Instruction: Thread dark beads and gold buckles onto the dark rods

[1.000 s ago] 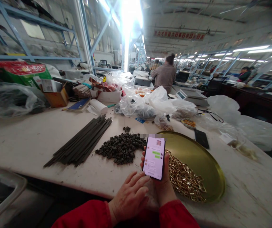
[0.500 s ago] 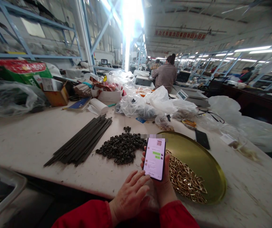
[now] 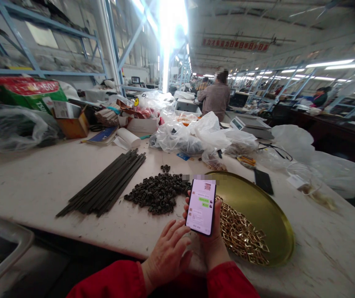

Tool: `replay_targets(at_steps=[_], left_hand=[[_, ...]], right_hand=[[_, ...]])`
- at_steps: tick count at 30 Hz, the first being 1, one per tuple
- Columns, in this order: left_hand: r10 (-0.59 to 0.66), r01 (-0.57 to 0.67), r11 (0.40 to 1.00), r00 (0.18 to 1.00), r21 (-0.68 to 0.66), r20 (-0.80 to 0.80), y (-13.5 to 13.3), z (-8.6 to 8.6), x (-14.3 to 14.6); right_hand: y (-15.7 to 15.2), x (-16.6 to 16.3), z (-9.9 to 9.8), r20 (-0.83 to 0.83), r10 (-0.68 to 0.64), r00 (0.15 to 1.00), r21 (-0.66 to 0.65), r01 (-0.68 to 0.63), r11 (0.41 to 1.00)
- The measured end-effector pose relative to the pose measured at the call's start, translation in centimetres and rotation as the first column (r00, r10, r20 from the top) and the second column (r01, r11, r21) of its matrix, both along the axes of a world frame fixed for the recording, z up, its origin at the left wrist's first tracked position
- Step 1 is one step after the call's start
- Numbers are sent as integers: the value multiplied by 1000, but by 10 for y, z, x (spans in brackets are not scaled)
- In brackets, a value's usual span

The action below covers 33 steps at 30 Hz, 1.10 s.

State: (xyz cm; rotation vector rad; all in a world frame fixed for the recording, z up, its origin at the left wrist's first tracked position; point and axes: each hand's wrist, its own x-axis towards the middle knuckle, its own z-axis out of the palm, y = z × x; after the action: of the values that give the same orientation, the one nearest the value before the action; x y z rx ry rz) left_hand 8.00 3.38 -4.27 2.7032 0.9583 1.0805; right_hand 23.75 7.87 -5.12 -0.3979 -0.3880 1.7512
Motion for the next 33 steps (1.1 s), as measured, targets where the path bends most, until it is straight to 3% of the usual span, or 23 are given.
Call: replay_targets(at_steps=[10,20,33], left_hand=[[40,-40,999,999,6,-2,1,-4,3],[-29,29,1000,1000,-4,-3,-3,0,-1],[-29,29,1000,999,-5,-42,-3,-1,-1]], right_hand=[[0,-1,3,-2,5,1000,11,-5,1000],[-1,-2,5,34,-20,999,-13,21,1000],[-5,-7,7,64,-77,995,-47,80,996]])
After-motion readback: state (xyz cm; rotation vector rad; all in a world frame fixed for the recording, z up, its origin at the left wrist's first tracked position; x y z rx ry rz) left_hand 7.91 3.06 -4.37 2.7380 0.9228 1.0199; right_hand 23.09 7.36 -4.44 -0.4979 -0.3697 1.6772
